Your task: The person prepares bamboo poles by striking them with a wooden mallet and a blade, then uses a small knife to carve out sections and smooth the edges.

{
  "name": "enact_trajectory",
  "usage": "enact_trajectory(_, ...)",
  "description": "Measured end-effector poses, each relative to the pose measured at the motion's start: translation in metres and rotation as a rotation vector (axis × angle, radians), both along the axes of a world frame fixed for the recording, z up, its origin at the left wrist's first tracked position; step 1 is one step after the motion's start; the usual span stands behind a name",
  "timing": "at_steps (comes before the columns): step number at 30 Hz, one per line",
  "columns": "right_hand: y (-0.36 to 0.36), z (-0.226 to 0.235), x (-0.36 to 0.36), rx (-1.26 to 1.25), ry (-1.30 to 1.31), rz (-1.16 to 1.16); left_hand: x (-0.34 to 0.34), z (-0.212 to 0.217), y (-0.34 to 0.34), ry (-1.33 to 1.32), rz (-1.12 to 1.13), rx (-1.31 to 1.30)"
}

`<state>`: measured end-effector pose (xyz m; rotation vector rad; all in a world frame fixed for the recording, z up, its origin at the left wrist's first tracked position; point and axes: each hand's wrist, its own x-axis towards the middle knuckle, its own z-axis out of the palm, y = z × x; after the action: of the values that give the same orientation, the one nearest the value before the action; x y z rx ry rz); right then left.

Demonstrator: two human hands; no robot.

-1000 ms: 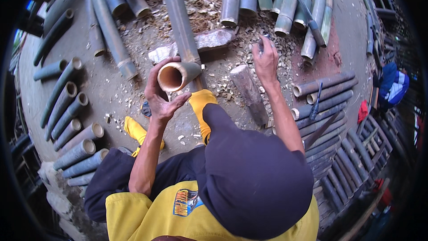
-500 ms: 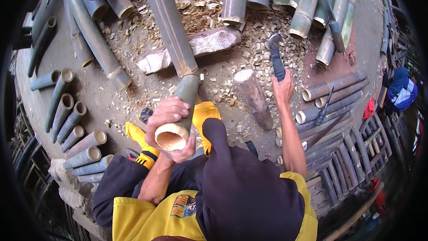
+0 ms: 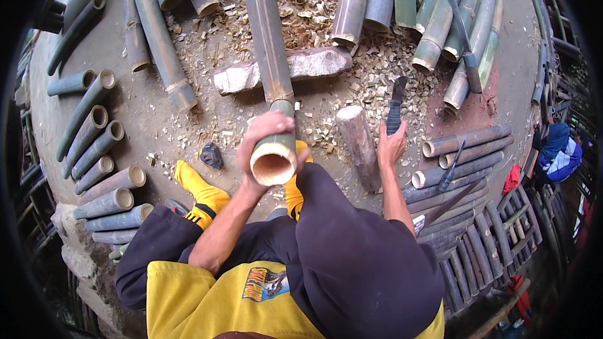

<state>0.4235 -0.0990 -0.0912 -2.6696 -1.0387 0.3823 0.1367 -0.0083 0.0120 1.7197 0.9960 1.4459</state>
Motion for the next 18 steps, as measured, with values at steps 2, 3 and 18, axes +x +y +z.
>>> enact_trajectory(2, -0.006, -0.011, 0.012, -0.006, -0.017, 0.008, 0.005, 0.002, 0.005, -0.127, -0.025, -0.091)
enact_trajectory(3, -0.003, -0.018, 0.008, -0.028, -0.029, 0.02, 0.0, 0.007, 0.003, -0.13, -0.003, -0.116)
enact_trajectory(18, -0.016, -0.027, 0.016, -0.024, -0.066, 0.027, -0.059, 0.121, 0.083, -0.306, 0.132, -0.272)
